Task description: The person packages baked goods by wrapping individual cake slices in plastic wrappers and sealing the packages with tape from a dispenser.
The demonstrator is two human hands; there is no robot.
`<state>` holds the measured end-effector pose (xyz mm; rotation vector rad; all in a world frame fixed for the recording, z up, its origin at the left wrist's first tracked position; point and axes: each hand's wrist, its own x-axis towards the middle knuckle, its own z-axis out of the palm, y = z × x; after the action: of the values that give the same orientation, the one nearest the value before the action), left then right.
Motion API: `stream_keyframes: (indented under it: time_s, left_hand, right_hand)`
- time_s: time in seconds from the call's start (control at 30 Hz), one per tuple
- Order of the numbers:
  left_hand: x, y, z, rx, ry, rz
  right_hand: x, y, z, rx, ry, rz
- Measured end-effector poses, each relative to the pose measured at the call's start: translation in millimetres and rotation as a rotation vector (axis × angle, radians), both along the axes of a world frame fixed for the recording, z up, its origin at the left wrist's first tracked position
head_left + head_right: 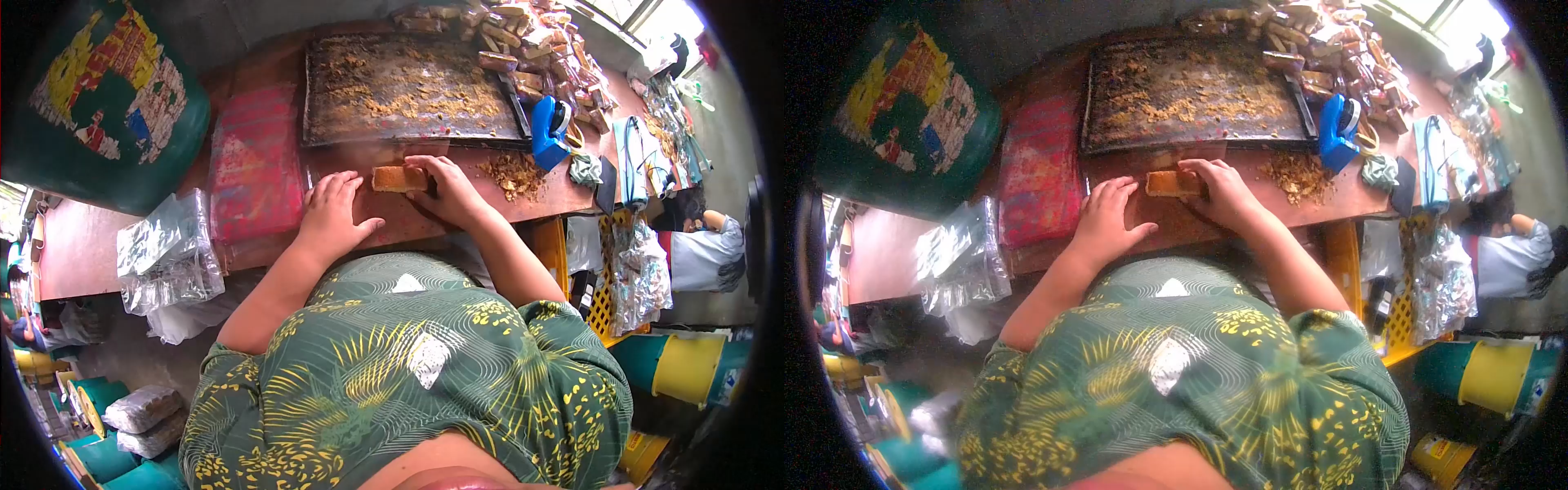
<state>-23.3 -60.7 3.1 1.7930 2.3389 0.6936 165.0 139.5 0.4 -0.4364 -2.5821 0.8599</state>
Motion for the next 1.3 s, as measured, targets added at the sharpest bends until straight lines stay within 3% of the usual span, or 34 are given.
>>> stream_keyframes:
  time_s: [0.13,0.2,0.33,0.43,0.53,0.67,0.8,0.9,0.97,1.07,1.13,1.23,1.3]
  left_hand:
    - [-1.7,4.3,10.0,0.005,-0.001,0.016]
    - [-4.0,16.7,23.0,-0.048,-0.055,0.039]
    - [-17.9,60.2,32.6,0.266,0.102,0.058]
    - [-27.2,96.9,34.6,0.383,0.224,0.061]
    - [-31.3,125.5,31.1,0.255,0.22,0.052]
    - [-30.3,130.4,75.3,-0.078,-0.078,-0.103]
    - [-30.6,113.7,71.6,-0.03,-0.538,-0.365]
    - [-18.9,90.9,80.2,0.007,-0.513,-0.428]
    - [-11.3,78.4,85.1,0.044,-0.376,-0.444]
    - [-10.8,75.7,70.1,0.164,-0.04,-0.476]
    - [-6.6,74.2,69.9,0.151,-0.011,-0.447]
    - [2.3,69.9,66.8,0.165,-0.062,-0.429]
    - [2.9,70.6,60.2,0.151,-0.087,-0.41]
  right_hand:
    - [4.5,4.3,-2.1,-0.023,0.005,0.051]
    - [7.1,-3.1,-1.3,0.12,0.034,-0.037]
    - [36.1,-26.4,9.0,0.281,0.17,-0.121]
    - [67.7,-46.8,-3.0,0.39,0.102,0.05]
    - [76.5,-49.1,-13.8,0.544,0.0,-0.028]
    - [56.0,-50.8,9.0,0.398,0.094,0.057]
    - [35.7,-31.5,37.6,0.417,0.166,-0.012]
    - [19.1,-22.5,64.8,0.582,0.253,-0.175]
    - [12.8,-1.0,57.4,0.474,0.211,-0.025]
    - [8.6,0.1,44.2,0.148,0.174,-0.067]
    - [3.7,-11.1,46.5,0.003,0.25,-0.13]
    - [5.6,-0.3,30.9,0.164,0.136,0.038]
    - [9.4,-2.1,24.6,0.165,0.082,0.007]
